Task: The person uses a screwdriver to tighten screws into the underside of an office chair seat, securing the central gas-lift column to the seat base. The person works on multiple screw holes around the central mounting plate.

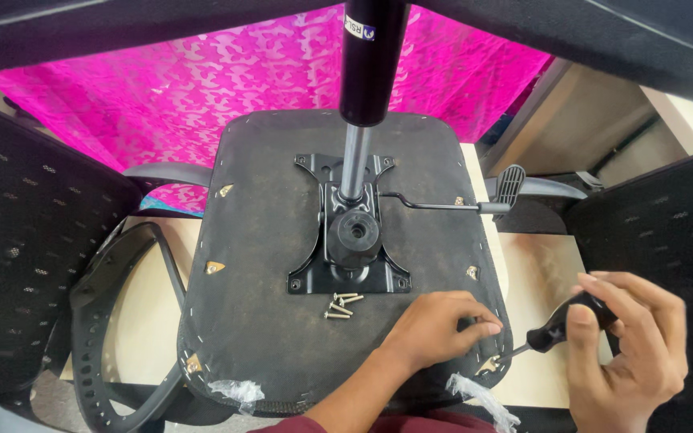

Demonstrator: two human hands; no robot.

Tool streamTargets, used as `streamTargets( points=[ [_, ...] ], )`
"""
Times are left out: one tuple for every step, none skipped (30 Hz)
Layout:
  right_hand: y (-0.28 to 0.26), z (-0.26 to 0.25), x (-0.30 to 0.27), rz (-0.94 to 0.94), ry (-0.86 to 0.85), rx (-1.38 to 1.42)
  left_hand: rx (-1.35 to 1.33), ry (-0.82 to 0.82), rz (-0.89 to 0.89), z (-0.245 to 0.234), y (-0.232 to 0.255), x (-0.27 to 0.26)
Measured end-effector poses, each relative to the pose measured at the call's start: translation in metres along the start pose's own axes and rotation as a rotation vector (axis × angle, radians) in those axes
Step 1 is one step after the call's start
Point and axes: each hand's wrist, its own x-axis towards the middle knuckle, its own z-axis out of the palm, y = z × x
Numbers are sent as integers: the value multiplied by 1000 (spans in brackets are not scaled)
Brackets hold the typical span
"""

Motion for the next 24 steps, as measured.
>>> streamTargets(
  points=[
    [-1,0,0,-17,12,-65,-3,11,6,0,0,1],
    [-2,0,0,-32,24,-129,-6,20,11,1,-1,3],
    [-2,1,-1,-48,36,-194,-8,29,16,1,-1,3],
    [-2,1,-1,-57,31,-174,-11,19,-1,1,-1,4],
    [-2,0,-1,-66,25,-155,-14,9,-19,1,-1,4],
    [0,0,-1,-75,20,-137,-17,-2,-35,1,-1,5],
    [1,1,-3,-3,31,17,-23,-15,-62,1,0,6],
    [3,1,-4,70,41,170,-30,-30,-89,1,1,5],
    [5,0,-6,75,33,218,-36,-45,-117,0,2,5],
    [7,-1,-7,79,24,266,-33,-56,-134,-1,3,6],
    [9,-3,-8,15,-4,210,-29,-67,-151,-1,5,6],
    [12,-4,-10,-4,-13,157,-24,-79,-167,-1,6,6],
    [14,-5,-11,-23,-22,104,-25,-78,-156,-1,6,6],
    [15,-6,-11,2,-14,53,-26,-77,-145,-2,7,6],
    [16,-7,-11,27,-7,4,-28,-75,-133,-3,8,6],
    [16,-8,-11,20,-19,-80,-24,-82,-149,-3,8,6],
    [16,-9,-10,14,-32,-163,-20,-89,-165,-3,8,6],
    [15,-10,-9,8,-41,-247,-15,-98,-178,-3,8,6],
    [14,-9,-8,3,-30,-191,-17,-91,-181,-4,8,7],
    [12,-8,-8,0,-19,-136,-20,-87,-185,-4,8,7],
    [9,-7,-8,-2,-7,-81,-24,-83,-189,-5,8,7],
    [7,-6,-8,30,16,37,-25,-78,-186,-7,8,7],
    [4,-5,-9,61,40,156,-26,-73,-183,-8,8,8],
    [2,-5,-10,94,57,273,-31,-68,-183,-8,8,8]
  ],
)
